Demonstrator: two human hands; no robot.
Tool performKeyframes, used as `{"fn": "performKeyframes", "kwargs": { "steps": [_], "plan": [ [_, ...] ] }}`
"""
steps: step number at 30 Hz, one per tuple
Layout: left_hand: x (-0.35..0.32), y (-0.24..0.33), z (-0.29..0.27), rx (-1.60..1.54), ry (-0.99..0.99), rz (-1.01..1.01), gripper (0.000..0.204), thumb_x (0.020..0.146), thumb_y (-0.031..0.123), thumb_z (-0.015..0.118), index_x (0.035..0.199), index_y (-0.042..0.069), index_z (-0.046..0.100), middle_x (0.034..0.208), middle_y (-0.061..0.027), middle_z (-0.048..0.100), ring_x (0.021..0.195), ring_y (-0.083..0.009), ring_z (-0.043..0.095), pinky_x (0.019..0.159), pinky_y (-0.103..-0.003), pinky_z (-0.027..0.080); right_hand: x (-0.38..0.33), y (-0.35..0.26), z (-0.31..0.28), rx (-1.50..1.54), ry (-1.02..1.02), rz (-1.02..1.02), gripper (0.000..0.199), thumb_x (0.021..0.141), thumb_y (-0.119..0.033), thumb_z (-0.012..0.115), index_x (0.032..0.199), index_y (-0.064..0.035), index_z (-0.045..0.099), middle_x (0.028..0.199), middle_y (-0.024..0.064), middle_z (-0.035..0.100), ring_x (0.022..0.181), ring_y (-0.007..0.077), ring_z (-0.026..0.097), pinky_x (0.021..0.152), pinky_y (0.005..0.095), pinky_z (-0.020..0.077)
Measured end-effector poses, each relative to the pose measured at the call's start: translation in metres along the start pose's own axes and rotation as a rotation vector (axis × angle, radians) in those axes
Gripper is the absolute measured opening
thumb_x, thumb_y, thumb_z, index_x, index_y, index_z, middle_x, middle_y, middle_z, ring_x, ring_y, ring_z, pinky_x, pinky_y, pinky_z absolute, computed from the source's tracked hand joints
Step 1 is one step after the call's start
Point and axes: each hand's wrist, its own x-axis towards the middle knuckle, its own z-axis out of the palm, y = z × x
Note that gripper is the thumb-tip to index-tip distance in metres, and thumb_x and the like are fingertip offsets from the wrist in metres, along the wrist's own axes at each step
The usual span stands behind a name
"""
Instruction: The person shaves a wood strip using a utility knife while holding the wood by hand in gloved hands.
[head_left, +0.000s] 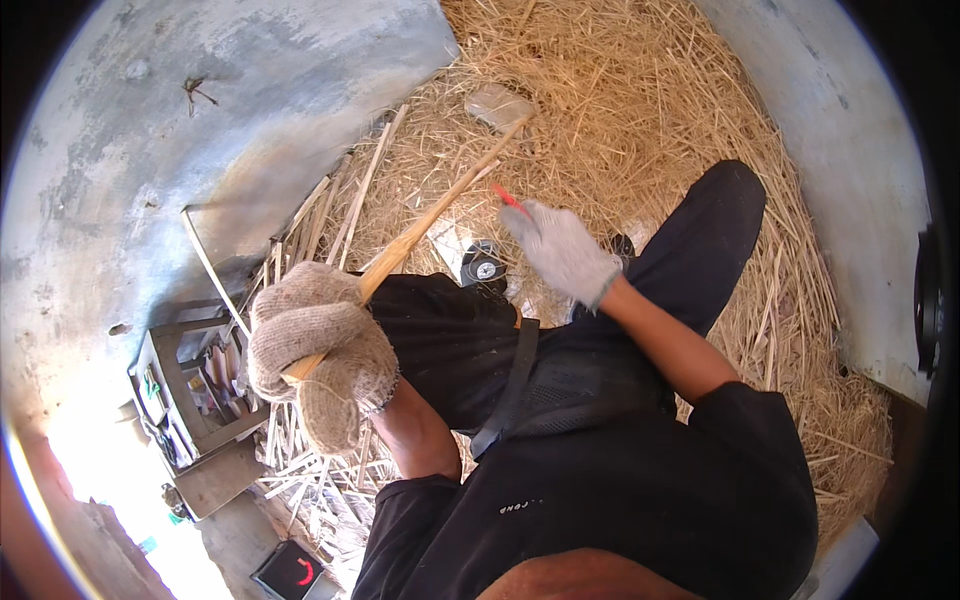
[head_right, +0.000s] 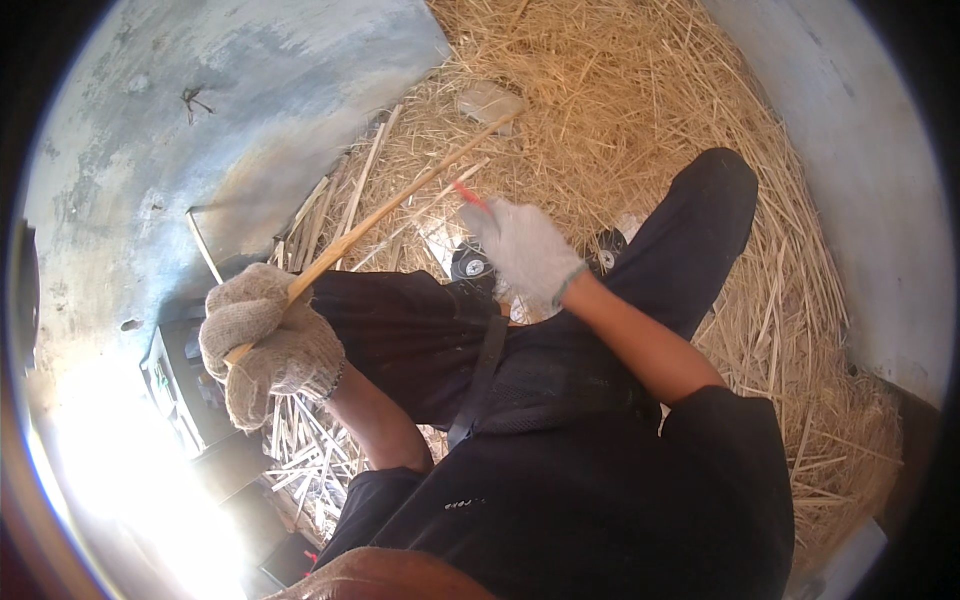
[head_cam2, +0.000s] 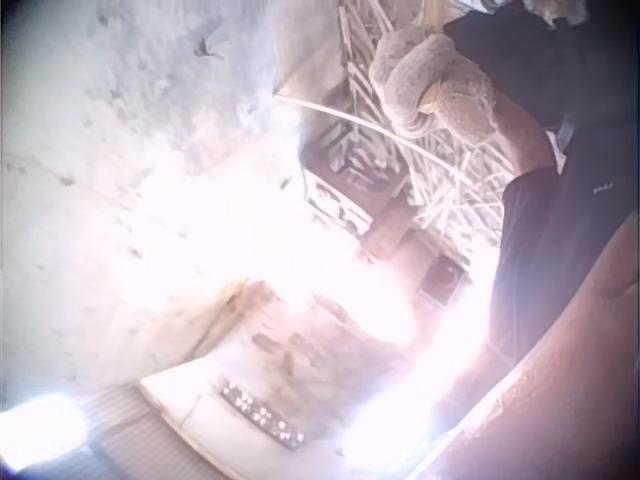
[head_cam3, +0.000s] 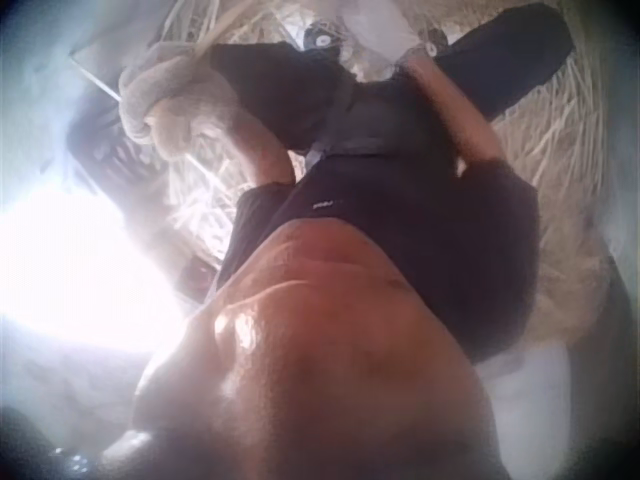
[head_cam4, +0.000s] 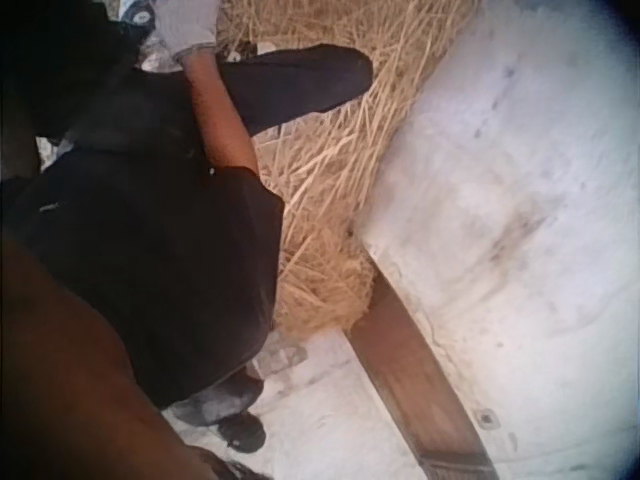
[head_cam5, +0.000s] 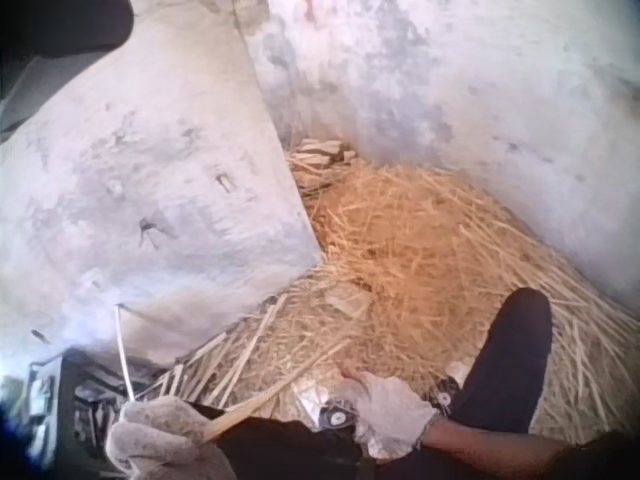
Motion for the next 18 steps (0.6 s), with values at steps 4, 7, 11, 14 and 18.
{"fn": "performKeyframes", "kwargs": {
  "steps": [4,7,11,14,18],
  "plan": [
    [0.015,-0.002,-0.011,-0.03,-0.309,0.058,0.046,0.08,0.041,0.078,0.078,-0.004,0.066,0.065,-0.0139,0.065,0.056,-0.0264,0.064,0.052,-0.039,0.055,0.024,0.056,-0.009,-0.185,0.015,0.218,0.057,0.102,-0.05,0.044,0.11,0.0031,0.064,0.086,0.0294,0.067,0.083,0.0451,0.068,0.072,0.0508,0.0513],
    [0.007,0.001,-0.004,-0.053,-0.208,0.03,0.056,0.081,0.051,0.075,0.083,-0.004,0.066,0.066,-0.0146,0.066,0.058,-0.0288,0.065,0.054,-0.04,0.056,0.015,0.032,-0.023,-0.032,0.126,0.292,0.053,0.102,-0.047,0.045,0.112,0.0018,0.063,0.088,0.028,0.067,0.086,0.0433,0.068,0.075,0.0489,0.0517],
    [0.005,0.005,0.01,0.032,-0.009,-0.069,0.081,0.091,0.073,0.038,0.084,-0.003,0.063,0.063,-0.0133,0.061,0.054,-0.0253,0.062,0.053,-0.037,0.056,-0.001,-0.009,-0.035,0.202,0.182,0.174,0.044,0.102,-0.042,0.053,0.12,-0.0023,0.059,0.081,0.0236,0.065,0.078,0.0371,0.068,0.071,0.0447,0.0505],
    [0.011,0.006,0.012,0.2,0.193,-0.166,0.079,0.099,0.071,0.027,0.093,-0.001,0.062,0.074,-0.0131,0.063,0.066,-0.0254,0.067,0.06,-0.036,0.061,0.003,-0.012,-0.031,0.117,0.103,0.039,0.038,0.102,-0.037,0.055,0.118,-0.0034,0.059,0.076,0.0223,0.064,0.072,0.0375,0.067,0.065,0.0458,0.049],
    [0.001,0.006,0.011,0.149,0.34,-0.203,0.065,0.105,0.058,0.028,0.095,0.003,0.059,0.084,-0.0127,0.064,0.077,-0.0249,0.068,0.066,-0.036,0.061,0.026,0.016,-0.026,-0.173,0.09,-0.105,0.032,0.103,-0.035,0.054,0.115,-0.0055,0.058,0.072,0.0229,0.063,0.067,0.0394,0.066,0.06,0.0494,0.0489]
  ]
}}
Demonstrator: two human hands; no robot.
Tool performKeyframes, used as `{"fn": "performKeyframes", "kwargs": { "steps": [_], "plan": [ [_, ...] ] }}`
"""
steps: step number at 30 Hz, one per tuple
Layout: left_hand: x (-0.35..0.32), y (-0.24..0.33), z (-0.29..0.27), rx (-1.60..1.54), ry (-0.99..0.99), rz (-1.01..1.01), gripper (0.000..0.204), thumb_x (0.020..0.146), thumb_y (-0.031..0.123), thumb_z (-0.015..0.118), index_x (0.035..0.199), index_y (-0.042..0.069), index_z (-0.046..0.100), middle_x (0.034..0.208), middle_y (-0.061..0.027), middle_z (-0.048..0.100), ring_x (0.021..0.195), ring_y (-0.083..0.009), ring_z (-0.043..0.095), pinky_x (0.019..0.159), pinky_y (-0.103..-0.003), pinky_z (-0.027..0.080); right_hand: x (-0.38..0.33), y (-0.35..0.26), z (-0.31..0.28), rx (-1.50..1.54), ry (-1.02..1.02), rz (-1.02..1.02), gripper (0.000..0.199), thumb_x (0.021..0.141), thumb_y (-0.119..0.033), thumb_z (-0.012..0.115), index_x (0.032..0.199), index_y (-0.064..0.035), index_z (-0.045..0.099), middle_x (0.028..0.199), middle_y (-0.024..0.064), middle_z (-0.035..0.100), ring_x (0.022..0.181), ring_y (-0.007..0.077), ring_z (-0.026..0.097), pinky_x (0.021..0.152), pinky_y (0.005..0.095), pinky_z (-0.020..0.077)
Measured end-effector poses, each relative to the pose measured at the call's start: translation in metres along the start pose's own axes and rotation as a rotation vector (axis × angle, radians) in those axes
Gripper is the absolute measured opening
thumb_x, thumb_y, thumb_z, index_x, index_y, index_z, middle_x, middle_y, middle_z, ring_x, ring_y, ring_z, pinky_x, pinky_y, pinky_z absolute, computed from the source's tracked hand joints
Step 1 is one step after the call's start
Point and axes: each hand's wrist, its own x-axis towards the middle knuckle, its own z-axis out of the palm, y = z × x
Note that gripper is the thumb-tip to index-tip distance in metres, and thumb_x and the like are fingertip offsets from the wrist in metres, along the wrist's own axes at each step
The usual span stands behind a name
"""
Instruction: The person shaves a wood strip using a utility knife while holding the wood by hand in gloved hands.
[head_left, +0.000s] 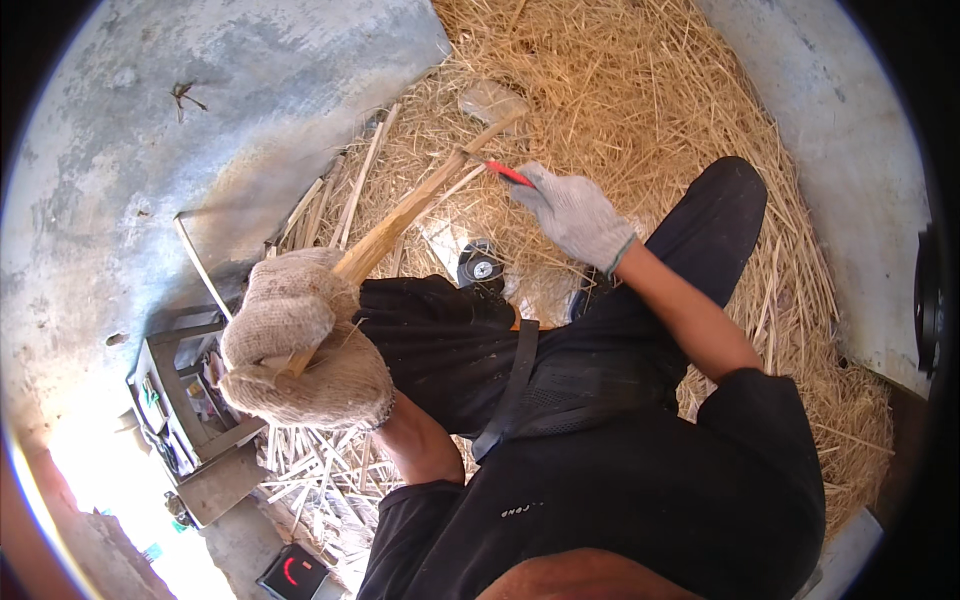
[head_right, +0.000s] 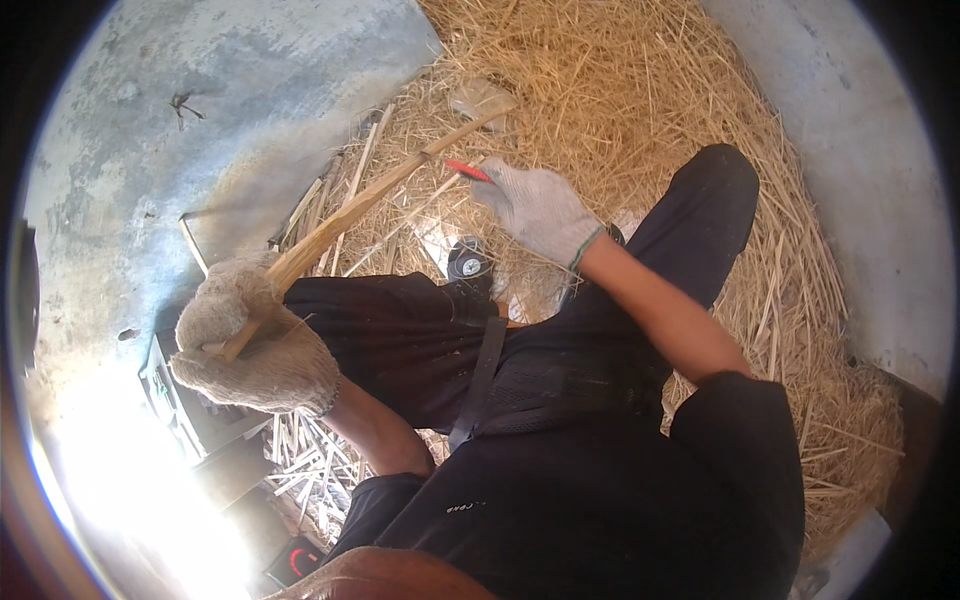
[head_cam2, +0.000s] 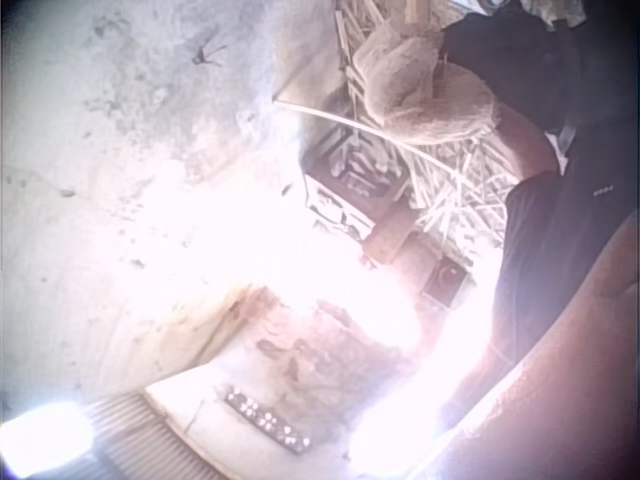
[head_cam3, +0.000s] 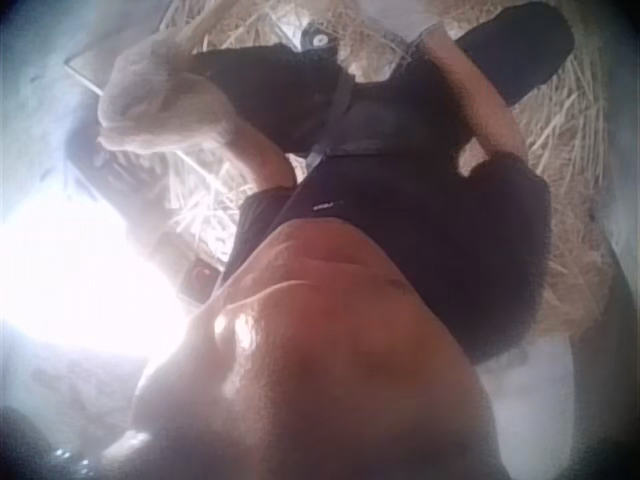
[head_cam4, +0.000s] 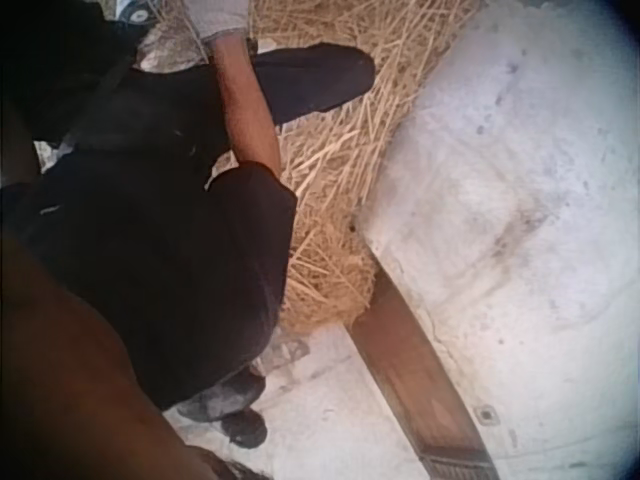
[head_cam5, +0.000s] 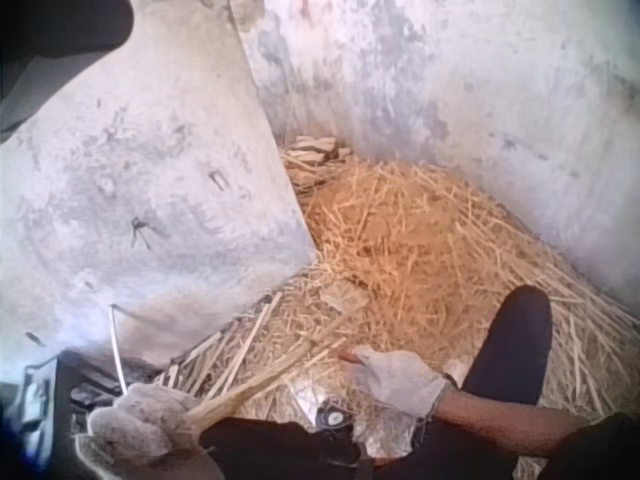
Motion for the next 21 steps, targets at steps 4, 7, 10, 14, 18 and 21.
{"fn": "performKeyframes", "kwargs": {
  "steps": [4,7,10,14,18,21],
  "plan": [
    [0.013,0.002,0.004,0.016,-0.387,0.135,0.056,0.109,0.047,0.023,0.082,0.008,0.053,0.068,-0.0115,0.058,0.065,-0.0231,0.06,0.064,-0.043,0.058,0.045,0.062,0.013,-0.225,-0.08,0.216,0.035,0.104,-0.038,0.046,0.112,-0.0062,0.056,0.081,0.0236,0.067,0.075,0.0435,0.067,0.065,0.0546,0.0509],
    [0.008,0.007,0.023,0.064,-0.612,0.259,0.052,0.11,0.043,0.024,0.073,0.015,0.047,0.055,-0.0089,0.05,0.055,-0.0216,0.05,0.065,-0.046,0.054,0.062,0.096,0.019,-0.341,-0.072,0.241,0.035,0.105,-0.038,0.043,0.112,-0.0057,0.056,0.087,0.0239,0.069,0.079,0.0444,0.068,0.069,0.0564,0.0514],
    [0.01,0.001,0.024,0.021,-0.561,0.208,0.053,0.11,0.045,0.025,0.069,0.016,0.045,0.054,-0.0073,0.047,0.053,-0.0214,0.046,0.066,-0.043,0.053,0.079,0.123,0.037,-0.387,-0.017,0.266,0.034,0.105,-0.036,0.042,0.112,-0.0059,0.056,0.092,0.0245,0.07,0.083,0.0439,0.069,0.071,0.0575,0.0513],
    [0.012,0.006,0.02,0.053,-0.46,0.114,0.055,0.109,0.047,0.026,0.067,0.016,0.043,0.053,-0.0041,0.039,0.054,-0.0192,0.039,0.065,-0.041,0.05,0.083,0.127,0.068,-0.352,0.034,0.31,0.032,0.103,-0.033,0.043,0.11,-0.0055,0.057,0.095,0.0262,0.07,0.082,0.0442,0.069,0.069,0.0568,0.051],
    [0.003,0.004,0.033,-0.022,-0.416,0.155,0.055,0.109,0.045,0.026,0.065,0.016,0.042,0.054,-0.0035,0.036,0.054,-0.019,0.037,0.062,-0.04,0.047,0.082,0.114,0.063,0.736,-0.191,0.596,0.037,0.105,-0.042,0.047,0.106,-0.0062,0.058,0.068,0.0094,0.06,0.055,0.0224,0.061,0.053,0.0426,0.0517],
    [0.0,0.008,0.039,-0.047,-0.456,0.182,0.055,0.109,0.043,0.024,0.064,0.016,0.041,0.051,-0.0029,0.036,0.053,-0.0198,0.037,0.059,-0.04,0.045,0.071,0.103,0.028,0.924,-0.246,0.588,0.043,0.103,-0.046,0.049,0.11,-0.0039,0.059,0.063,-0.001,0.046,0.049,0.0131,0.049,0.045,0.0335,0.043]
  ]
}}
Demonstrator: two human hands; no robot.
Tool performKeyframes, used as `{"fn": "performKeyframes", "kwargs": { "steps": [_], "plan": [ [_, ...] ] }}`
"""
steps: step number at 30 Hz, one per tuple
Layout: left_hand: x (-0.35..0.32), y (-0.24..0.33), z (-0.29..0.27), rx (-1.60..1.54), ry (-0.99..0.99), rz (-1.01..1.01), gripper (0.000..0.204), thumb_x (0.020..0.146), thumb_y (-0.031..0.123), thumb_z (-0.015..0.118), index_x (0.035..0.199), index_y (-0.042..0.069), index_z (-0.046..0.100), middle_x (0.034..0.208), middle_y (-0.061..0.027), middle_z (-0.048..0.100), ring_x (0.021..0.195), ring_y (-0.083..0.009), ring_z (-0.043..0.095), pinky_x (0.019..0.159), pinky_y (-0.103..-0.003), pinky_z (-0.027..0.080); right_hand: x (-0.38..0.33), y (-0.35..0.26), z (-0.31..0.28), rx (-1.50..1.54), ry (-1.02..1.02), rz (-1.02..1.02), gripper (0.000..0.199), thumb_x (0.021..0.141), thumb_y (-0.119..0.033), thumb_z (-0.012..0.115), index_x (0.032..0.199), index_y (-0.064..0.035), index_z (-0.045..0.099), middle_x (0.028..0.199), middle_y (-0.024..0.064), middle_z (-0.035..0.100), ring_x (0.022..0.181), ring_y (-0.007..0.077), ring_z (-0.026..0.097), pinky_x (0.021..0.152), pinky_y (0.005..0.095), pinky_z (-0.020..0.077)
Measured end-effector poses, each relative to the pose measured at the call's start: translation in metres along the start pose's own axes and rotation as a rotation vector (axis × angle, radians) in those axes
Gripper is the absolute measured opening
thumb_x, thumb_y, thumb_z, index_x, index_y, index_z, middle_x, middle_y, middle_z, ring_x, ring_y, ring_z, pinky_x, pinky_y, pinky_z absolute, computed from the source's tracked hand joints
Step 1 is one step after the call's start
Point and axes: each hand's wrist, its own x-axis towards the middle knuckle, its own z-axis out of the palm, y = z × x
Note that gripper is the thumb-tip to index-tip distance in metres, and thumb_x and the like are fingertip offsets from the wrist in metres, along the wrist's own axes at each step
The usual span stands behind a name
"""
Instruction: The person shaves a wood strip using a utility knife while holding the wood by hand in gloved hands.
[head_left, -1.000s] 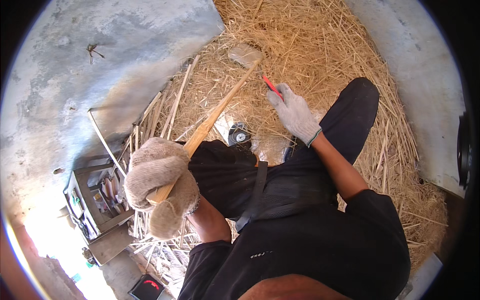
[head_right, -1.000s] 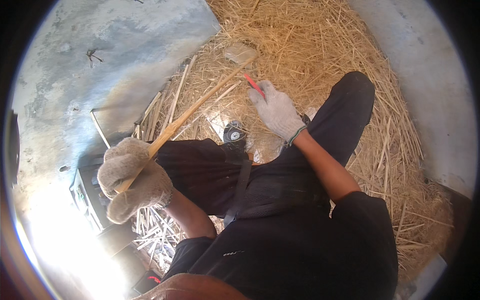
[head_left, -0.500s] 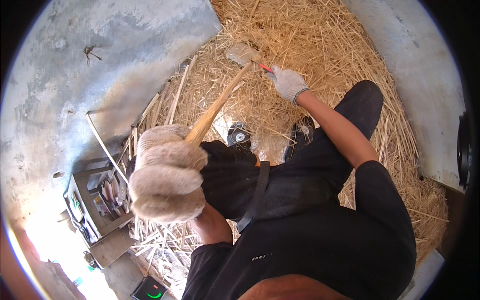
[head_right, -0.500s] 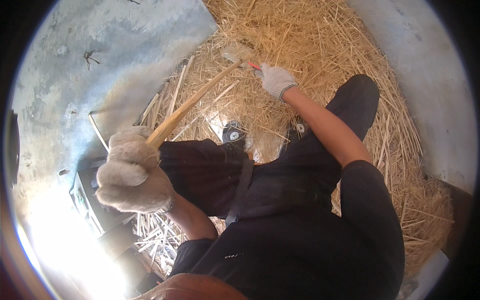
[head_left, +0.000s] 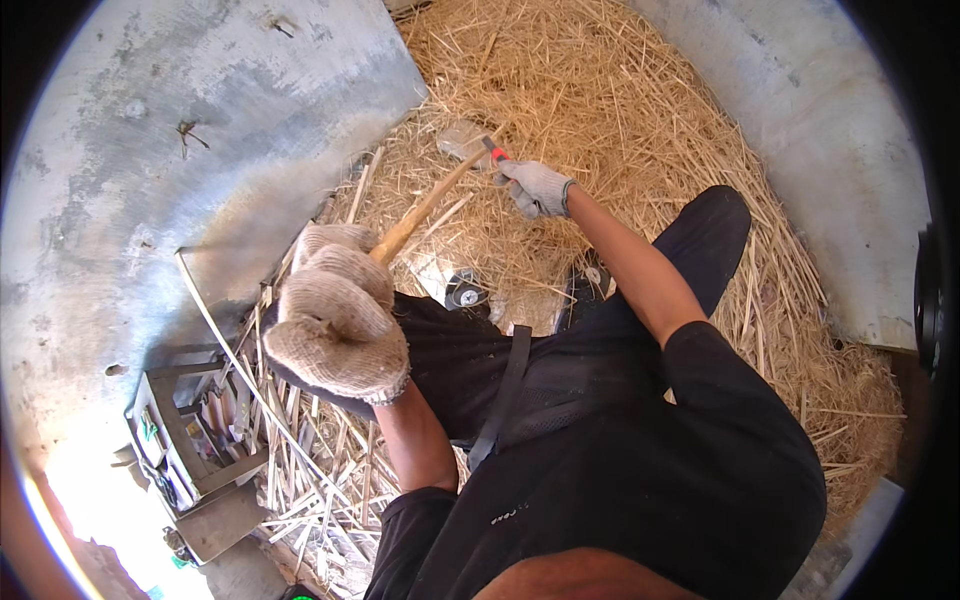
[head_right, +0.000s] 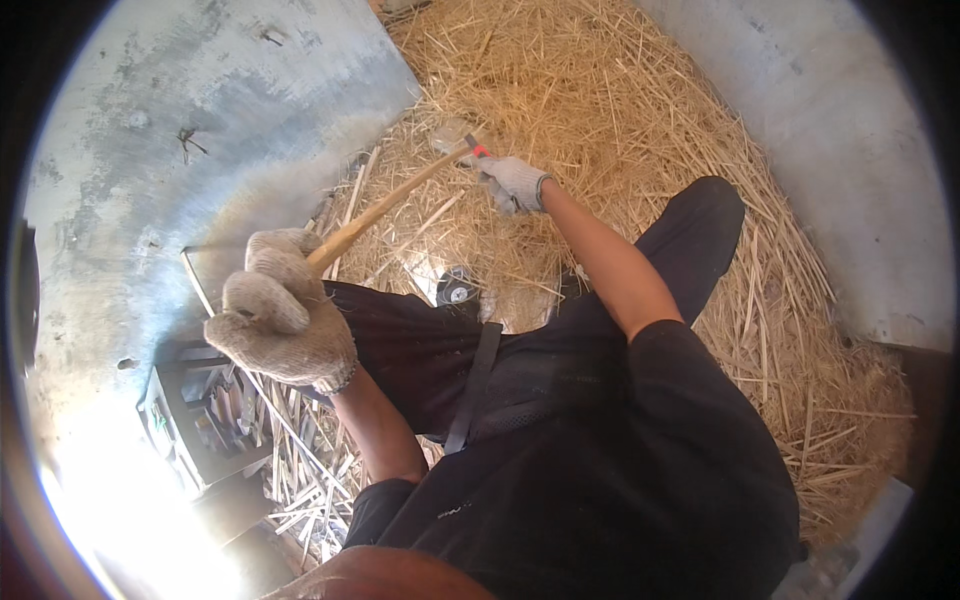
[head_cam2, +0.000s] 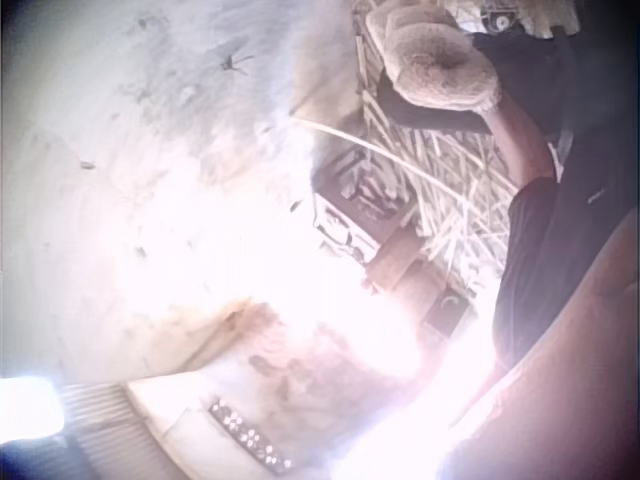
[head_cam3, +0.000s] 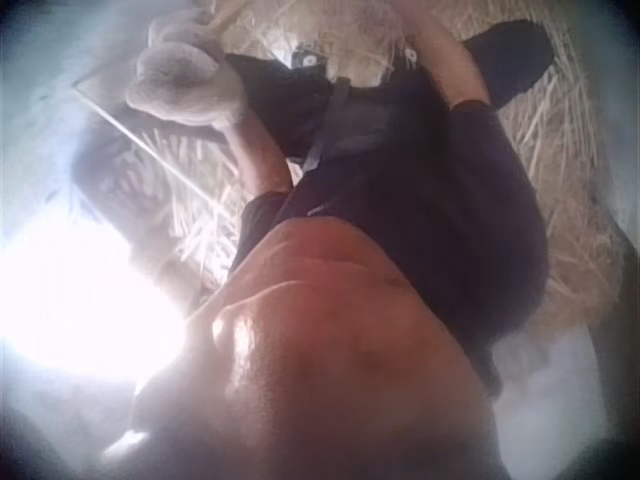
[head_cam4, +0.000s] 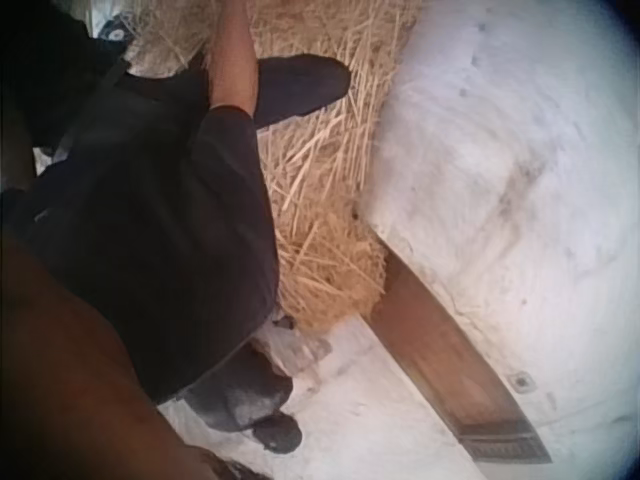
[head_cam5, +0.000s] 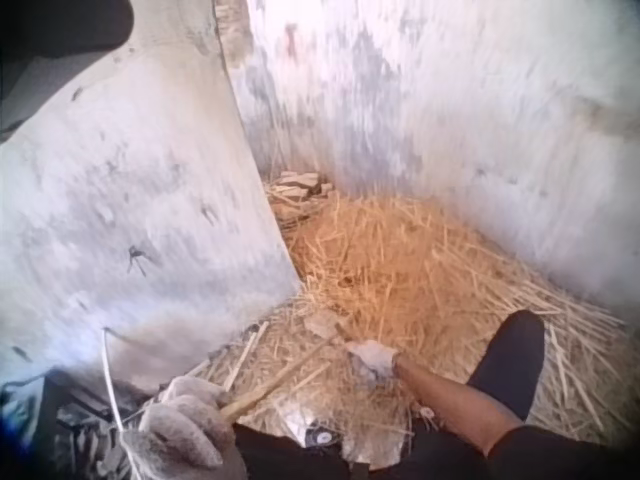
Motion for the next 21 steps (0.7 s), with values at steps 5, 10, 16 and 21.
{"fn": "performKeyframes", "kwargs": {
  "steps": [5,10,16,21],
  "plan": [
    [0.005,0.006,-0.002,-0.115,0.04,0.016,0.053,0.108,0.039,0.033,0.062,0.015,0.044,0.052,-0.003,0.047,0.047,-0.0211,0.042,0.06,-0.044,0.045,-0.004,-0.021,0.003,-0.895,0.509,-0.421,0.049,0.103,-0.044,0.048,0.123,-0.0003,0.057,0.087,0.0272,0.07,0.078,0.0421,0.07,0.072,0.0501,0.0548],
    [0.002,0.001,-0.001,-0.194,-0.019,0.051,0.043,0.108,0.034,0.037,0.068,0.02,0.046,0.054,0.0019,0.052,0.043,-0.0189,0.047,0.056,-0.047,0.046,-0.007,-0.001,0.014,-1.195,0.521,-0.484,0.042,0.102,-0.044,0.048,0.105,-0.0034,0.059,0.074,0.0215,0.069,0.068,0.0412,0.068,0.062,0.0523,0.0531],
    [-0.001,-0.004,-0.011,-0.074,-0.038,0.069,0.048,0.109,0.033,0.028,0.066,0.016,0.043,0.05,-0.0018,0.045,0.039,-0.0183,0.04,0.052,-0.046,0.045,0.029,0.031,0.004,-1.204,0.565,-0.466,0.045,0.102,-0.047,0.048,0.099,-0.0035,0.058,0.067,0.0198,0.066,0.059,0.0395,0.066,0.054,0.0524,0.0517],
    [-0.001,-0.004,-0.022,0.17,-0.046,0.041,0.043,0.11,0.028,0.024,0.073,0.012,0.039,0.049,-0.0009,0.03,0.036,-0.0162,0.03,0.046,-0.042,0.042,0.075,0.049,0.019,-0.322,0.37,-0.157,0.05,0.103,-0.048,0.043,0.086,-0.0046,0.061,0.079,0.0218,0.069,0.062,0.0358,0.069,0.057,0.0495,0.0526]
  ]
}}
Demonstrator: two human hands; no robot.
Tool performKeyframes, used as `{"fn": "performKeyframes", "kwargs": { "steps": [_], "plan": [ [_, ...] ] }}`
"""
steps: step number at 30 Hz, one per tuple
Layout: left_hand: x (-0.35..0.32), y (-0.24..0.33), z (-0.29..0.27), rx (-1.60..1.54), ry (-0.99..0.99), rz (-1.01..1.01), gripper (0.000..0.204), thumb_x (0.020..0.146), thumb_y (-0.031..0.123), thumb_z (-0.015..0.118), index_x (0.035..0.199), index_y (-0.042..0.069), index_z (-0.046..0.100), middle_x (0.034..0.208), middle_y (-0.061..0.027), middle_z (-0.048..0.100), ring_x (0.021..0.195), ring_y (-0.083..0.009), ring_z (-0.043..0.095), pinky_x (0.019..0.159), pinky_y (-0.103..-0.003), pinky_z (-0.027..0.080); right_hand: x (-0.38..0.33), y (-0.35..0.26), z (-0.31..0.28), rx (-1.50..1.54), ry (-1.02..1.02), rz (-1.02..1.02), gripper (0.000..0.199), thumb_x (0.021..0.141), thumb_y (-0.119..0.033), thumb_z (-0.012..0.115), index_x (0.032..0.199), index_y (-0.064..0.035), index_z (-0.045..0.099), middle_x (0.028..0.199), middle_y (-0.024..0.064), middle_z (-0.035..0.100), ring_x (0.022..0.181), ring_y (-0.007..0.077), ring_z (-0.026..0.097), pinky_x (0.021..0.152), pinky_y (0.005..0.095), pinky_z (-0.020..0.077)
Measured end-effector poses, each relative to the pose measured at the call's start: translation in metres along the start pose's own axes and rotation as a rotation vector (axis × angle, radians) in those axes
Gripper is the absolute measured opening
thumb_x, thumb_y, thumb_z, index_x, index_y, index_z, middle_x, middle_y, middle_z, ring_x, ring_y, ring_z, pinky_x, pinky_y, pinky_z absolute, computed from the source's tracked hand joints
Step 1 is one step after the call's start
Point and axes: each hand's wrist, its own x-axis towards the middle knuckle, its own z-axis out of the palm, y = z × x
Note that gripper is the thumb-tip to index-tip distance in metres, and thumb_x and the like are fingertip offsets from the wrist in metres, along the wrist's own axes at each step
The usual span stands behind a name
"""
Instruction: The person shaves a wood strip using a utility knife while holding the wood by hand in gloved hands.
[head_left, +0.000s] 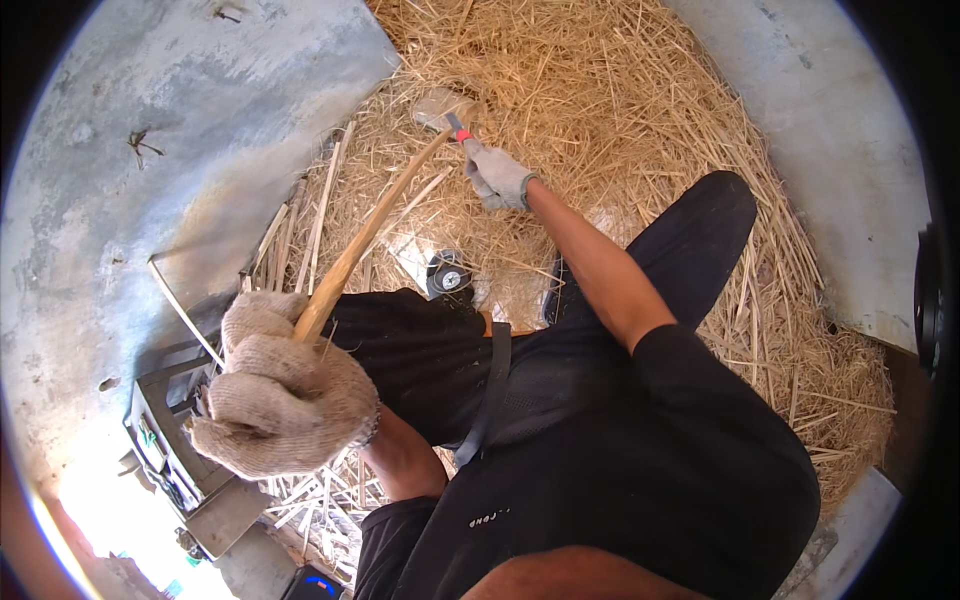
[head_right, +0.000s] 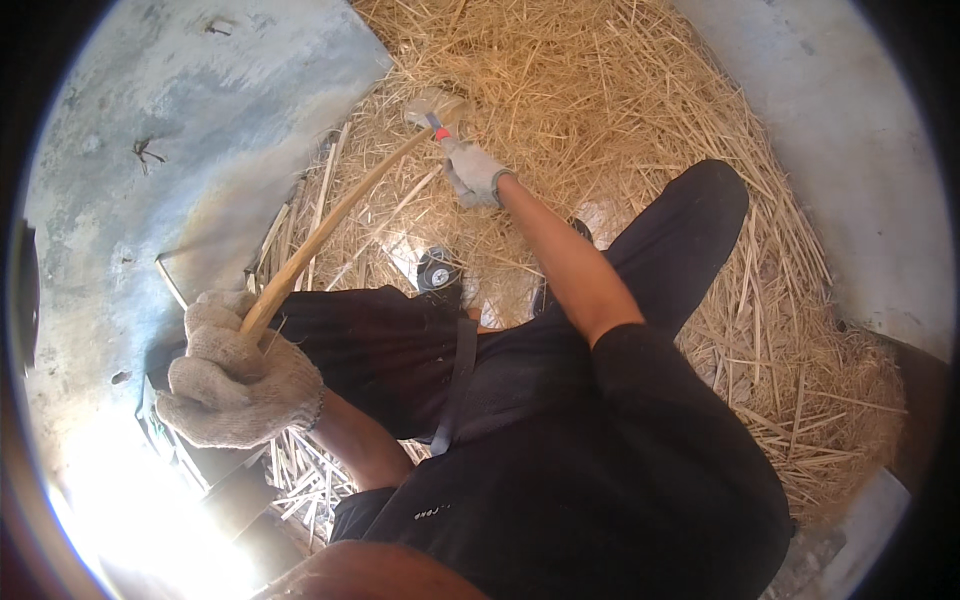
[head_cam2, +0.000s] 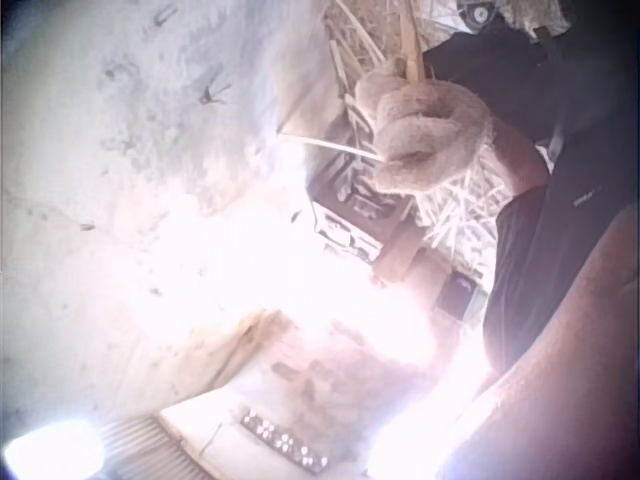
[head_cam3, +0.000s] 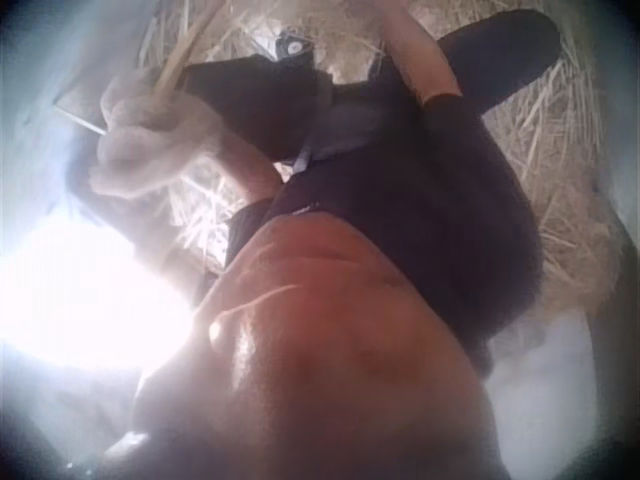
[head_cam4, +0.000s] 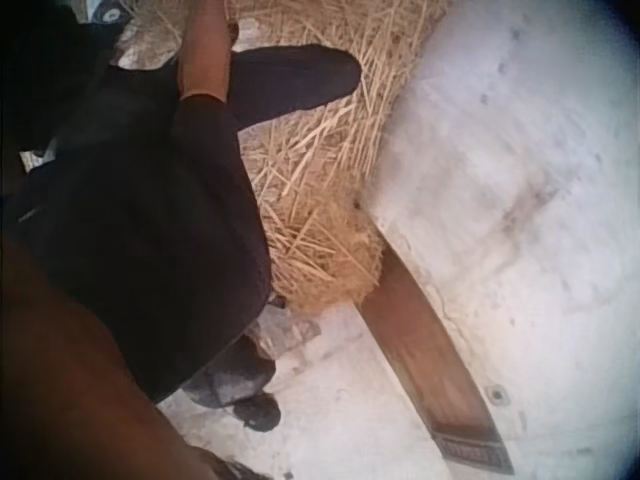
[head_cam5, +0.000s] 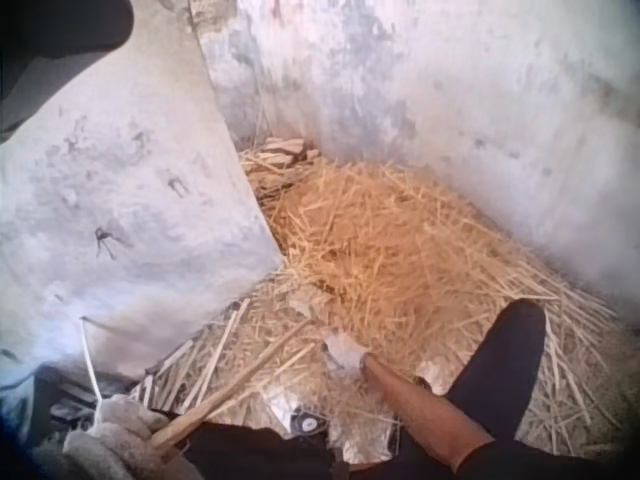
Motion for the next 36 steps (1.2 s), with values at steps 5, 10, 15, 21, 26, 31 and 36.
{"fn": "performKeyframes", "kwargs": {
  "steps": [5,10,15,21,26,31,36],
  "plan": [
    [0.003,0.001,0.017,0.011,0.177,-0.017,0.053,0.11,0.038,0.018,0.068,0.015,0.041,0.049,-0.0003,0.033,0.038,-0.0175,0.028,0.047,-0.042,0.04,0.008,0.001,-0.015,0.376,0.117,0.248,0.051,0.104,-0.052,0.042,0.094,-0.0044,0.06,0.062,0.0079,0.052,0.044,0.0215,0.051,0.042,0.0381,0.0426],
    [0.002,-0.004,0.009,-0.207,0.1,-0.074,0.064,0.108,0.051,0.016,0.065,0.016,0.047,0.05,-0.0038,0.04,0.051,-0.022,0.039,0.057,-0.044,0.045,-0.025,-0.041,-0.031,-0.251,0.319,-0.277,0.05,0.102,-0.049,0.039,0.107,-0.005,0.063,0.086,0.0249,0.069,0.083,0.0386,0.069,0.072,0.0494,0.0513],
    [0.007,-0.004,0.008,-0.171,-0.12,-0.026,0.054,0.109,0.045,0.021,0.072,0.016,0.047,0.055,-0.0016,0.038,0.059,-0.02,0.039,0.063,-0.042,0.048,-0.024,-0.041,-0.05,-0.723,0.04,-0.054,0.036,0.101,-0.032,0.047,0.124,-0.0081,0.061,0.101,0.0219,0.071,0.095,0.0419,0.068,0.082,0.0497,0.0527],
    [0.005,-0.005,0.005,-0.091,-0.079,-0.057,0.055,0.107,0.05,0.024,0.067,0.017,0.044,0.053,0.0009,0.035,0.057,-0.0233,0.042,0.063,-0.045,0.048,-0.001,0.014,-0.062,-0.744,0.262,-0.189,0.045,0.105,-0.038,0.042,0.107,0.0017,0.063,0.091,0.0248,0.071,0.078,0.0444,0.068,0.07,0.0512,0.0548],
    [-0.004,-0.005,-0.007,-0.109,-0.1,-0.057,0.047,0.104,0.045,0.034,0.067,0.017,0.042,0.054,0.0004,0.034,0.057,-0.0235,0.041,0.061,-0.046,0.046,-0.058,-0.083,-0.051,-0.516,0.173,-0.406,0.035,0.103,-0.03,0.044,0.122,-0.0053,0.06,0.092,0.0255,0.07,0.077,0.0414,0.07,0.067,0.0512,0.0558],
    [0.003,-0.005,0.002,-0.165,-0.132,-0.041,0.045,0.104,0.042,0.036,0.067,0.017,0.039,0.055,0.0004,0.032,0.057,-0.0235,0.04,0.06,-0.046,0.045,0.026,0.066,-0.078,-1.089,-0.326,0.022,0.05,0.105,-0.038,0.036,0.142,-0.0079,0.051,0.111,0.0286,0.067,0.099,0.0444,0.068,0.087,0.0503,0.0541],
    [-0.005,0.001,-0.003,-0.103,-0.093,-0.095,0.044,0.105,0.042,0.036,0.07,0.016,0.042,0.055,-0.0004,0.034,0.058,-0.024,0.042,0.061,-0.045,0.046,-0.002,0.019,-0.062,-0.897,-0.236,0.087,0.063,0.107,-0.045,0.028,0.119,0.0028,0.067,0.123,0.0273,0.065,0.12,0.0388,0.061,0.096,0.0494,0.0509]
  ]
}}
